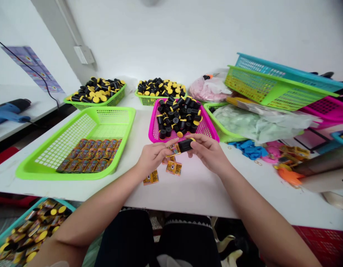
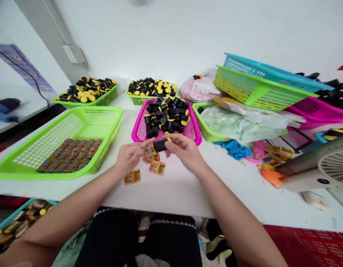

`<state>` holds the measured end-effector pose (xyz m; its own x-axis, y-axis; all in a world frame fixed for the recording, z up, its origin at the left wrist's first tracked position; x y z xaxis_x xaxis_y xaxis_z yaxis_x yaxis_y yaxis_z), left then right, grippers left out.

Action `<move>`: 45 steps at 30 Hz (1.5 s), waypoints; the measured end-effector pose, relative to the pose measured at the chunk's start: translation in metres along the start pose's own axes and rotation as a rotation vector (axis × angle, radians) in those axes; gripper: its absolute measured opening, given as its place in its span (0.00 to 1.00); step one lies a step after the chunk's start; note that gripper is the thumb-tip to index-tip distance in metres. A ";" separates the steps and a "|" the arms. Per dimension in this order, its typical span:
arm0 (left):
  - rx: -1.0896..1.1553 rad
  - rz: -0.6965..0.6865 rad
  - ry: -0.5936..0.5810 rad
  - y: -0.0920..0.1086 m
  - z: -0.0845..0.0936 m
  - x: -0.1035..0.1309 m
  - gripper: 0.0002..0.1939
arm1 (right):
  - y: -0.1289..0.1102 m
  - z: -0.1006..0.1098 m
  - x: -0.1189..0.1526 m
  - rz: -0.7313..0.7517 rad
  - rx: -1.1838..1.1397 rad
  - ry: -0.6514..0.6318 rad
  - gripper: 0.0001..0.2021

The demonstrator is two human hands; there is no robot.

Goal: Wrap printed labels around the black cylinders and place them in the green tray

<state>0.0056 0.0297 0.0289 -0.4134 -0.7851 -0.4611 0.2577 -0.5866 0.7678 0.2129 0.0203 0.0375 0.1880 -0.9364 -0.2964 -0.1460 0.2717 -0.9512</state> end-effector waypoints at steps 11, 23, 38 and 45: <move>-0.140 -0.108 -0.059 -0.005 -0.006 -0.001 0.24 | 0.004 0.003 0.000 0.005 0.093 -0.121 0.16; 0.074 0.052 -0.197 -0.005 -0.017 0.002 0.40 | 0.003 0.002 0.003 0.100 0.306 -0.219 0.17; 0.784 0.230 -0.158 -0.002 -0.030 0.000 0.53 | -0.007 -0.006 0.012 0.457 0.717 -0.367 0.23; 0.890 0.273 0.017 -0.002 -0.030 0.000 0.60 | 0.001 -0.026 0.019 0.745 1.079 -0.110 0.32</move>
Point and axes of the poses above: each hand's wrist, its own x-axis away from the middle knuckle, its own z-axis out of the back of the hand, y = z × x, the point moved 2 cm from there along -x, towards the middle knuckle, and after that the axes turned 3 degrees about z, right-handed, at the moved point
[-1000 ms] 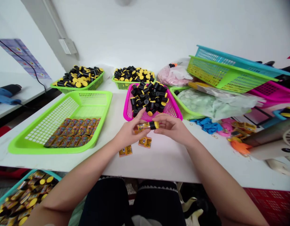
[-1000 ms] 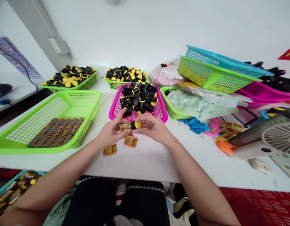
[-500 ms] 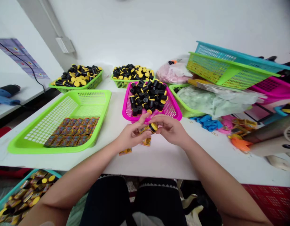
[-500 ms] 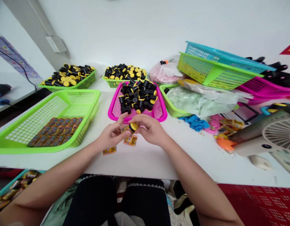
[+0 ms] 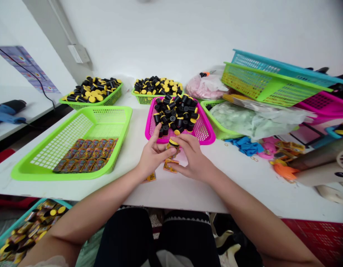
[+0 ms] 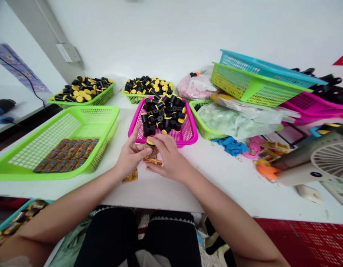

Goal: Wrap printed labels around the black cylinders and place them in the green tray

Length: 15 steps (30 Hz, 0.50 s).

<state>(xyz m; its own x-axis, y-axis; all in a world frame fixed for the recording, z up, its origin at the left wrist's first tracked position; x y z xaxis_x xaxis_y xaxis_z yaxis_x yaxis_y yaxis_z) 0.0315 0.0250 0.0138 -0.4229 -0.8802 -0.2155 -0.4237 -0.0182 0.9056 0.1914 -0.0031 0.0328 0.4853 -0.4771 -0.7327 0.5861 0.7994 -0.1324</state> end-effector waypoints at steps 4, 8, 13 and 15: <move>0.033 0.026 -0.037 -0.003 -0.004 0.001 0.57 | -0.006 -0.005 0.000 0.037 0.031 0.130 0.27; -0.018 0.151 -0.158 -0.001 -0.008 0.004 0.52 | -0.014 -0.008 0.000 0.094 -0.005 0.145 0.29; -0.039 0.223 -0.290 0.004 -0.009 0.010 0.51 | -0.023 -0.009 -0.001 0.112 -0.081 0.160 0.26; 0.018 0.217 -0.302 0.005 -0.011 0.013 0.51 | -0.024 -0.009 -0.002 0.067 -0.152 0.167 0.25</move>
Point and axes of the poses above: each hand's wrist, its own x-axis away from the middle knuckle, its own z-axis out of the back of the hand, y = z × x, the point moved 2 cm from there along -x, towards the middle knuckle, and after that the axes turned 3 degrees about z, right-handed, at the moved point
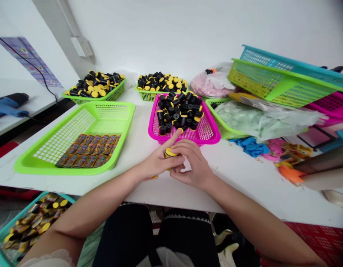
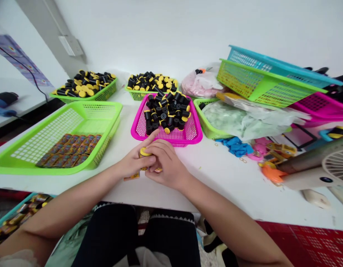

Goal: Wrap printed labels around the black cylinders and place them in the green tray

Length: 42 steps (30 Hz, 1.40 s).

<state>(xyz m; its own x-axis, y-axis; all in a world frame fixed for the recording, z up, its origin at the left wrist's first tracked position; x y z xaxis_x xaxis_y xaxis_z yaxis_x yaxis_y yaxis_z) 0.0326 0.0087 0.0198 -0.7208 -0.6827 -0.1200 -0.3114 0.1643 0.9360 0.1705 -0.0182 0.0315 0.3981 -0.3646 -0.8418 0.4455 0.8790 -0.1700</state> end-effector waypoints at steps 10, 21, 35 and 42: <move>-0.522 -0.097 0.436 -0.004 -0.006 0.001 0.55 | -0.004 -0.002 0.005 0.125 0.318 -0.063 0.17; -0.645 -0.206 0.521 -0.008 -0.005 0.005 0.53 | -0.002 -0.005 0.009 0.188 0.360 -0.088 0.18; -0.392 -0.161 0.126 0.001 0.000 0.003 0.53 | -0.004 0.003 0.006 0.240 0.325 -0.043 0.16; -0.779 -0.361 0.372 0.024 -0.003 0.009 0.33 | 0.009 0.003 0.009 0.189 0.286 -0.062 0.23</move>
Point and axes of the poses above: each hand's wrist, its own x-axis away from the middle knuckle, its own z-axis out of the back of the hand, y = z × x, the point moved 2 cm from there along -x, towards the middle knuckle, and after that the axes turned 3 degrees about z, right-handed, at the moved point
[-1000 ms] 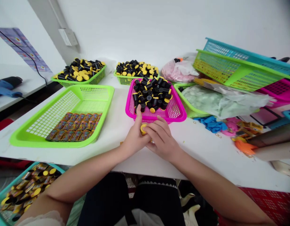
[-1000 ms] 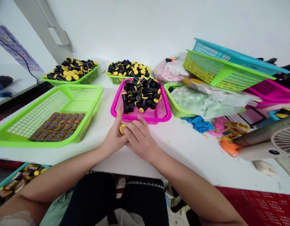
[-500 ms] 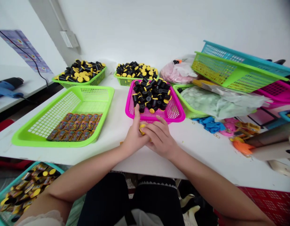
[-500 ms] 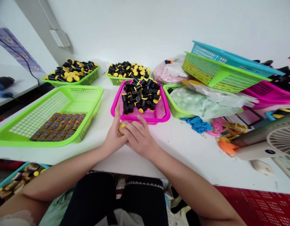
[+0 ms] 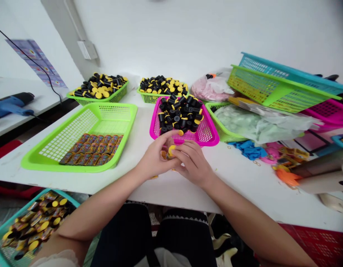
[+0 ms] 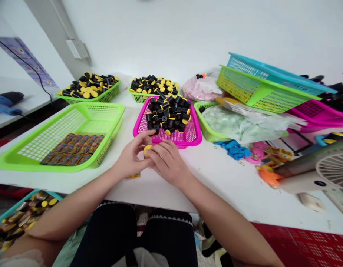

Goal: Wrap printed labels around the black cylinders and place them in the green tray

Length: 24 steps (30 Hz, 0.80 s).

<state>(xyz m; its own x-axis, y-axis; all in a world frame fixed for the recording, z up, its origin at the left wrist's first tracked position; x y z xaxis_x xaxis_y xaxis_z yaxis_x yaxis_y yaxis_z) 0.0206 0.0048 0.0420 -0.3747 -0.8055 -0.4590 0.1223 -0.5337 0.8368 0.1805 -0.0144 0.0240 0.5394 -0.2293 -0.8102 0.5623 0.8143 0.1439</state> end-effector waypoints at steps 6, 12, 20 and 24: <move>-0.305 -0.011 0.044 0.031 0.029 0.020 0.09 | -0.004 0.002 -0.002 -0.028 -0.033 0.071 0.27; -0.408 -0.057 -0.138 0.053 0.041 0.029 0.06 | -0.022 0.004 -0.010 0.079 -0.098 0.018 0.24; -0.737 0.395 -0.017 0.029 0.151 -0.031 0.09 | 0.070 -0.003 -0.029 -0.609 -0.096 -0.179 0.25; -0.882 0.665 -0.026 -0.025 0.192 -0.061 0.10 | 0.127 -0.032 -0.039 -0.810 0.031 -0.916 0.21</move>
<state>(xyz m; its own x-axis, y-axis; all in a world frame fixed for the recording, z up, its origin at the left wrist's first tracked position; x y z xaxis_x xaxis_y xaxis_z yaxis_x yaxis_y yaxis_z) -0.1365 0.1167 0.1063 -0.0088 -0.9998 0.0182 0.9150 -0.0007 0.4034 0.2113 0.1149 0.0555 0.2613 -0.9649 0.0262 0.9485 0.2517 -0.1922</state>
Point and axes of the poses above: each hand's wrist, its own x-axis away from the middle knuckle, its own z-axis out of the back of the hand, y = z × x, the point moved 2 cm from there along -x, towards the middle knuckle, and after that the axes turned 3 degrees about z, right-handed, at the moved point
